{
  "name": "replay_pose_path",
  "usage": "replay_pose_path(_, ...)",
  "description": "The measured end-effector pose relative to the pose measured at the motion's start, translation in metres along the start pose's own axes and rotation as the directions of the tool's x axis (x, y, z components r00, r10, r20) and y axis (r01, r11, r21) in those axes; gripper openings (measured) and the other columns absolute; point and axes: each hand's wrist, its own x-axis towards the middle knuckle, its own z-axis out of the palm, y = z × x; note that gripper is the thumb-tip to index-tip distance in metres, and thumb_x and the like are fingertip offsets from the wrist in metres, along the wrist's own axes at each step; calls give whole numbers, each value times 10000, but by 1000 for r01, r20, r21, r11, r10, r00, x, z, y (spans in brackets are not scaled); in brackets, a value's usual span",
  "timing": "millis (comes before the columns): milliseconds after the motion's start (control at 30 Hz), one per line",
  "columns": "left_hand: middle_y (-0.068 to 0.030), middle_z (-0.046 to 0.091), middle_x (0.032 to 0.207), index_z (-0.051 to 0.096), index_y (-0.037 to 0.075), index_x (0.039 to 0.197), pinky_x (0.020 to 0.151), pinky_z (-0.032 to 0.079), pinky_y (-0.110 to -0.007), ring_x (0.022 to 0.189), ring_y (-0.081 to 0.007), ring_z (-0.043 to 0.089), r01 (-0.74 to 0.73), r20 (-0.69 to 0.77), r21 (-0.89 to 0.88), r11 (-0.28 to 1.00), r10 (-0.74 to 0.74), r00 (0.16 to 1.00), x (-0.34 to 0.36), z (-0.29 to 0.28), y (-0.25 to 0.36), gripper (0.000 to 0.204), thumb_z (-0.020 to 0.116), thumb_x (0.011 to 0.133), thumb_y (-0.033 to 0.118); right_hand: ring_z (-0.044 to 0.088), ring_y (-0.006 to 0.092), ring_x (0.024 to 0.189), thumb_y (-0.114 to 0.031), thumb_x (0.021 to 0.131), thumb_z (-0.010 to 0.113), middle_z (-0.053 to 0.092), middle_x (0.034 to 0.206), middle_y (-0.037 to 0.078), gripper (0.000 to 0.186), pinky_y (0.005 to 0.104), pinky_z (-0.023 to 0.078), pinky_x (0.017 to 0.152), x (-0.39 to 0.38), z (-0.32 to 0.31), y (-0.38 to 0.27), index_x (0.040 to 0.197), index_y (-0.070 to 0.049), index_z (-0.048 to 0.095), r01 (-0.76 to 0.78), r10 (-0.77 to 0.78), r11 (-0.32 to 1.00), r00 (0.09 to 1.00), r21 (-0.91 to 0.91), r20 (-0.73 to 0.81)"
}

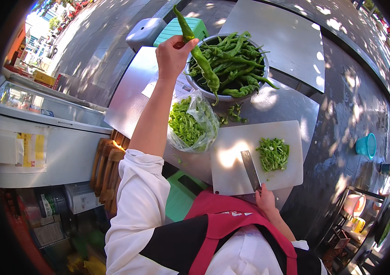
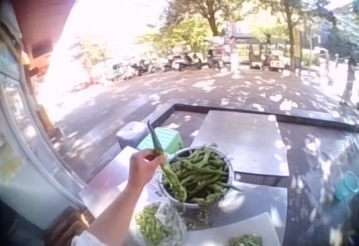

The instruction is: The person chops green peppers on a white cutting board using a large knife. They pick up whole peppers from a metal bowl, slice them into small pieces, and place the chopped pieces into a clear plastic bag.

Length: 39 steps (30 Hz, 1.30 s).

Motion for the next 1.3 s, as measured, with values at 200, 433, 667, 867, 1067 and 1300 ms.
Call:
replay_pose_path(200, -50, 686, 726, 705, 2, 853, 634, 472, -235, 635, -95, 605, 127, 76, -193, 973, -114, 991, -30, -8, 22, 280, 764, 753, 257, 600, 444, 655, -187, 843, 572, 623, 692, 216, 232, 540, 470, 591, -7, -7, 3, 984, -38, 463, 47, -46, 997, 999, 60, -4)
replay_pose_path(433, -45, 633, 752, 608, -22, 894, 501, 438, -220, 574, -108, 591, 736, 412, -359, 575, -609, 677, -235, 25, 23, 135, 676, 826, 72, 604, 452, 687, -147, 849, 569, 631, 741, 251, 279, 531, 481, 622, -17, -24, 12, 1041, 28, 467, -32, 48, 979, 996, 201, -75)
replay_pose_path(667, -66, 630, 801, 558, -4, 946, 504, 492, -252, 608, -142, 618, 914, 205, -386, 128, -954, 221, -434, 45, -43, 159, 659, 852, 75, 602, 438, 646, -158, 868, 549, 620, 685, 230, 240, 526, 472, 591, -24, -37, 9, 1015, 5, 452, -2, 18, 991, 992, 135, -122)
replay_pose_path(867, -78, 607, 800, 535, -12, 926, 533, 530, -275, 636, -179, 631, 884, 222, -467, 20, -965, 139, -449, 44, -52, 162, 627, 886, 114, 618, 395, 620, -144, 855, 530, 620, 667, 195, 198, 498, 491, 575, -23, -48, -15, 984, -27, 437, 52, -48, 993, 998, -109, 44)
replay_pose_path(1067, -128, 630, 710, 538, -18, 926, 512, 481, -276, 626, -171, 623, 984, 562, 171, 50, -825, -56, -420, 33, -13, 382, 677, 847, 330, 633, 392, 643, -108, 835, 494, 639, 740, 179, 177, 484, 511, 583, -16, -41, -20, 982, -40, 422, 47, -22, 960, 995, -276, 96)
replay_pose_path(1300, -89, 569, 962, 573, 70, 978, 648, 471, -375, 855, -256, 568, -309, 644, 295, 904, 50, 763, -414, 97, -9, 344, 714, 715, 242, 655, 372, 679, -96, 848, 482, 650, 803, 169, 177, 470, 526, 599, -13, -42, -47, 1003, -48, 412, -27, 71, 929, 992, -370, 107)
